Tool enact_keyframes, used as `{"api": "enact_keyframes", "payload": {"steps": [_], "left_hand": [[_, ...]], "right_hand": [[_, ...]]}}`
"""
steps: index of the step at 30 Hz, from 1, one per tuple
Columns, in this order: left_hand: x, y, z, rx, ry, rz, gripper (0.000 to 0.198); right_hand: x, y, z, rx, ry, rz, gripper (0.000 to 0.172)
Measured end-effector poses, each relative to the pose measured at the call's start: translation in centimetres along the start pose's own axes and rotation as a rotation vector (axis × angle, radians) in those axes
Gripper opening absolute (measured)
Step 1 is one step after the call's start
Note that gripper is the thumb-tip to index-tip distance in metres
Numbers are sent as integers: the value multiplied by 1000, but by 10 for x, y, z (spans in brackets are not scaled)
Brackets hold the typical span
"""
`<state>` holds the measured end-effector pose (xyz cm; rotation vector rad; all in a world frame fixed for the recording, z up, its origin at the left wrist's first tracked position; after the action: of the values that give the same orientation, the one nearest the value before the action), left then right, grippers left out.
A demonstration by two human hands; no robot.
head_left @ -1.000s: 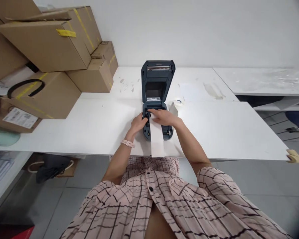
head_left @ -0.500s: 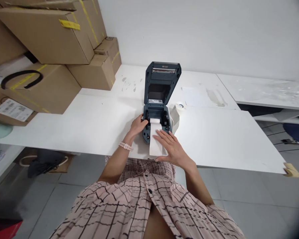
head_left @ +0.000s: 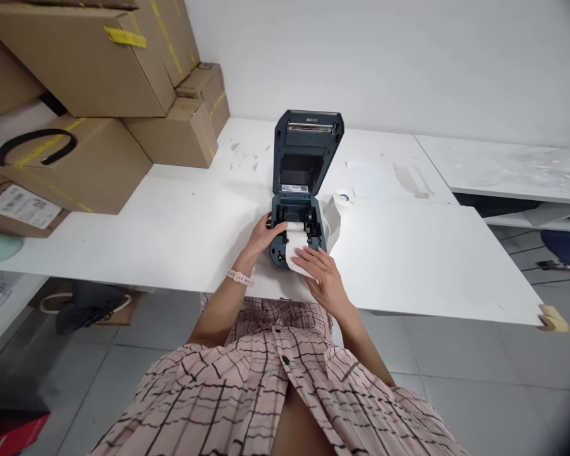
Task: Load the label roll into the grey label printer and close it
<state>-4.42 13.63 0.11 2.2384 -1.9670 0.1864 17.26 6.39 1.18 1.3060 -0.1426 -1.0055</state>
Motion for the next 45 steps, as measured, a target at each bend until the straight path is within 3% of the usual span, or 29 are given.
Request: {"api": "enact_keyframes", "payload": {"steps": [5,7,9,11,13,15,17,20,22,25,29,32,34,38,42,45], "left_hand": [[2,-1,-5,-2,25,6,74],[8,-2,-6,38,27,11,73],[21,-5,-5,104,16,38,75],[40,-10,0,160,4,86,81],[63,-15,10,174,0,114,90],[85,-17,21,174,-22,118,103],[103,-17,31,156,-29,126,111],[120,-12,42,74,3,137,114],[125,-5,46,47,2,120,113],[126,5,49,98,-21,54,101],[125,18,39,126,-12,-60,85],[116,19,16,111,-143,-146,80],[105,13,2,108,-222,-157,80],[81,-10,-6,99,-214,-121,88],[72,-25,6,141,-131,-80,88],[72,-28,10,137,-173,-92,83]], "right_hand": [[3,7,2,-33,-17,68,49],[6,23,5,-66,31,191,51],[6,45,5,-153,126,341,65],[-7,70,-2,-279,197,389,71],[-41,91,-20,-360,152,242,65],[-93,103,-47,-324,-23,-71,64],[-152,104,-75,-313,-151,-271,72],[-230,94,-105,-413,-273,-271,80],[-254,90,-113,-500,-328,-223,84],[-233,91,-99,-509,-275,-287,85],[-141,80,-52,-407,-223,-437,67],[-78,55,-19,-339,-252,-452,43],[-54,37,-6,-272,-265,-426,33],[-41,15,-1,-183,-289,-362,38],[-43,11,-3,-134,-291,-320,42],[-42,9,-4,-105,-263,-329,41]]}}
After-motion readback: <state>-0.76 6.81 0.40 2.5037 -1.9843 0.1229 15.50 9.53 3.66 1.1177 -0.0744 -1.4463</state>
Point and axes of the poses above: each hand's wrist, its own x-axis away from the middle knuckle, its own y-axis out of the back of the hand, z = x × y, the point moved 3 cm from there along -x, towards the middle knuckle, and after that the axes turned 9 degrees about x, right-handed, at the moved point
